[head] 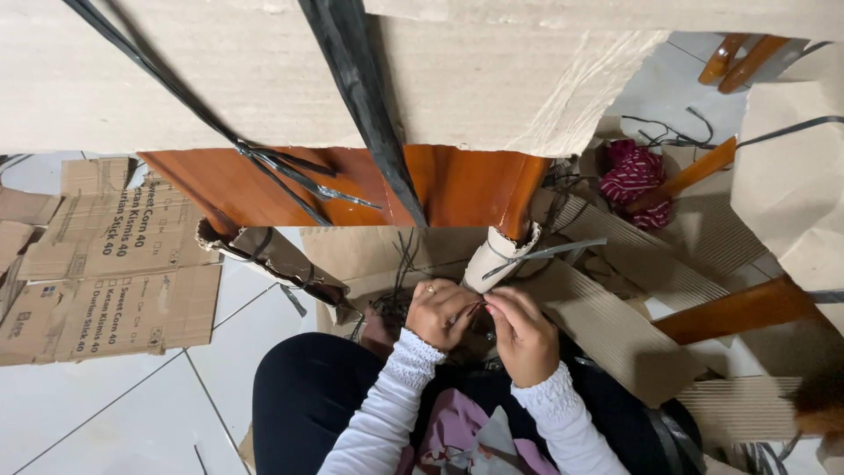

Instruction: Wrapping a wooden chair leg with cardboard and securing it with plastic ties for protection.

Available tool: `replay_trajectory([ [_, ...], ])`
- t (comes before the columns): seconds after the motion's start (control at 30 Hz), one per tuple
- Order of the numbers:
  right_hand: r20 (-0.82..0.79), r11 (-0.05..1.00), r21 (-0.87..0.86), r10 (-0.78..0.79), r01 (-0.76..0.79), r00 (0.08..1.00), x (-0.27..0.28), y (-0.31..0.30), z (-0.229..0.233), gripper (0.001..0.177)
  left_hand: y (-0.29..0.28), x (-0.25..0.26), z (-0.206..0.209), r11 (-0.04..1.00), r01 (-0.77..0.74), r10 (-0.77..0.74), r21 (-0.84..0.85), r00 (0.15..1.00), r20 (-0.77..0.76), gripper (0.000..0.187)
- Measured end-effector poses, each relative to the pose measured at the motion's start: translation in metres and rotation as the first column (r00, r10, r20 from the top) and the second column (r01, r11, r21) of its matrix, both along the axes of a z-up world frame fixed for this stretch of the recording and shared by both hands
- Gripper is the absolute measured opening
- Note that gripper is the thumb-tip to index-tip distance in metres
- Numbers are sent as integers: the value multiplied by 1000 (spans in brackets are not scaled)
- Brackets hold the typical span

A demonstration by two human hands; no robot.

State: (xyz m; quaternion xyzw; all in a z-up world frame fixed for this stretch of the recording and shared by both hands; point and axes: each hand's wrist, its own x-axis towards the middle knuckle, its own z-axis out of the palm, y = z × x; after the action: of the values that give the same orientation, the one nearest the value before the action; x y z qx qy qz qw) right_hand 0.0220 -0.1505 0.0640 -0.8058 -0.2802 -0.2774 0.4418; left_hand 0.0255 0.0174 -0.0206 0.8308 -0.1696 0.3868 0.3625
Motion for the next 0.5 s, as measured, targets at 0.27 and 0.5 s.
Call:
replay_trajectory([
  [0.27,-220,988,151,31,3,975,17,-3,-62,11,-6,-5,-8,981,-10,-18,-193,989,-146,10],
  [0.5,-743,852,484,278,201,608,28,4,-117,16,-11,-6,-13,908,-96,1,-409,974,-227,13],
])
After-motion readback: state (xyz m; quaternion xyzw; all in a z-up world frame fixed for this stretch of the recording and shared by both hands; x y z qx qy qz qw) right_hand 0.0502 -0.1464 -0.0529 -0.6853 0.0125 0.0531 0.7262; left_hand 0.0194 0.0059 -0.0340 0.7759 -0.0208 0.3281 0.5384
